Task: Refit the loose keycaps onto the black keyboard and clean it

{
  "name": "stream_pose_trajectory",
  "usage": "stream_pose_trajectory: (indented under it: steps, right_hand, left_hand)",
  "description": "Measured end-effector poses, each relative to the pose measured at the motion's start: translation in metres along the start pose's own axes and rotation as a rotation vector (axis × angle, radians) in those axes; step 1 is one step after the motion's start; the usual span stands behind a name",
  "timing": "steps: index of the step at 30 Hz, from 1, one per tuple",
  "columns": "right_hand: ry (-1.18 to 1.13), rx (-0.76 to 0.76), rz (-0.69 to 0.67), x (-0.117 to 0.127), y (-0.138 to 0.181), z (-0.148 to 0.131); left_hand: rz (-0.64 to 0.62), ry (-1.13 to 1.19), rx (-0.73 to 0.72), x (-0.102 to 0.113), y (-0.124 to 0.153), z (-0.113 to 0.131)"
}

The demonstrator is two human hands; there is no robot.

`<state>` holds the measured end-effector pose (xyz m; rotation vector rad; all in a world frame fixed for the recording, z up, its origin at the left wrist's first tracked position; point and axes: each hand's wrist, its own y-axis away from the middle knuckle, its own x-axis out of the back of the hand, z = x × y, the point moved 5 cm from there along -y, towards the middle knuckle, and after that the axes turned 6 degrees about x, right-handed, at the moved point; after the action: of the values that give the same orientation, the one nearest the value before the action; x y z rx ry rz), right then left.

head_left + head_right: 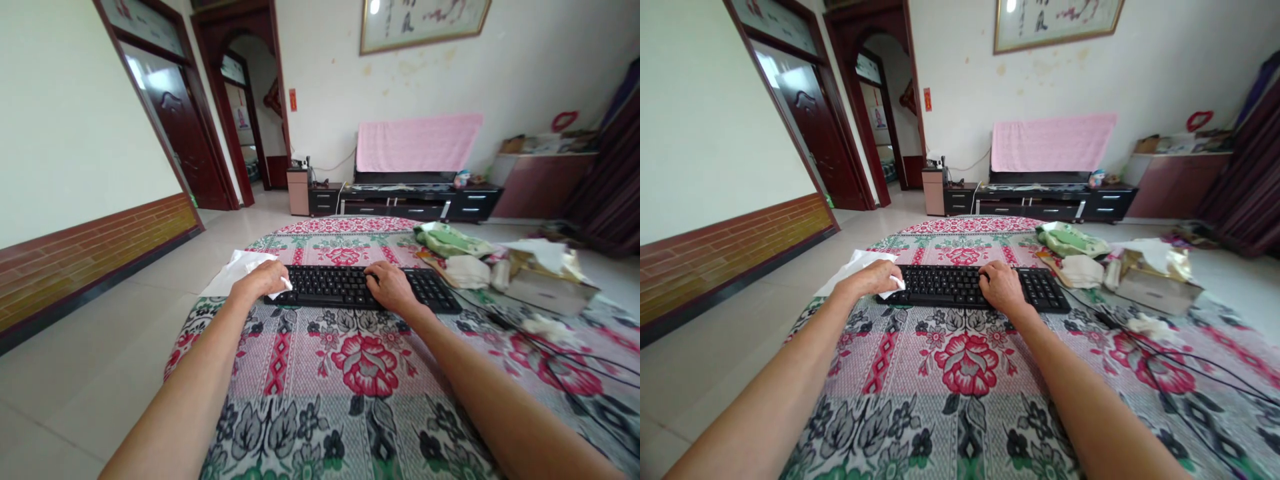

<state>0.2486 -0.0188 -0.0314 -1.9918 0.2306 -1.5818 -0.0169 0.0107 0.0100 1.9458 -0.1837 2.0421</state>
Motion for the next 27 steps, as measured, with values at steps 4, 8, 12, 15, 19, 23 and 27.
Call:
stream_pose_trajectory:
  steps: [4, 8, 12, 15, 19, 23, 27]
  right_hand:
    - [-0.055, 0.042, -0.033, 0.004, 0.000, 0.000]
    - [-0.067, 0.058, 0.020, 0.019, 0.012, 0.004]
    - [-0.020, 0.001, 0.068, 0.031, 0.033, 0.013]
    - [-0.001, -0.038, 0.098, 0.032, 0.046, 0.018]
    - [0.006, -0.042, 0.085, 0.027, 0.052, 0.019]
    - [0.016, -0.036, 0.080, 0.027, 0.052, 0.016]
    - [0.024, -0.031, 0.086, 0.028, 0.052, 0.016]
  left_hand:
    - [0.029, -0.091, 0.100, 0.007, 0.010, -0.013]
    - [0.166, 0.037, 0.029, 0.014, 0.012, 0.006]
    - [0.237, 0.184, -0.182, 0.006, 0.006, 0.047]
    - [0.249, 0.202, -0.273, -0.006, 0.001, 0.066]
    - [0.216, 0.124, -0.249, -0.017, -0.002, 0.053]
    - [0.203, 0.086, -0.186, -0.013, 0.005, 0.020]
    - [0.239, 0.038, -0.073, -0.007, 0.010, 0.008]
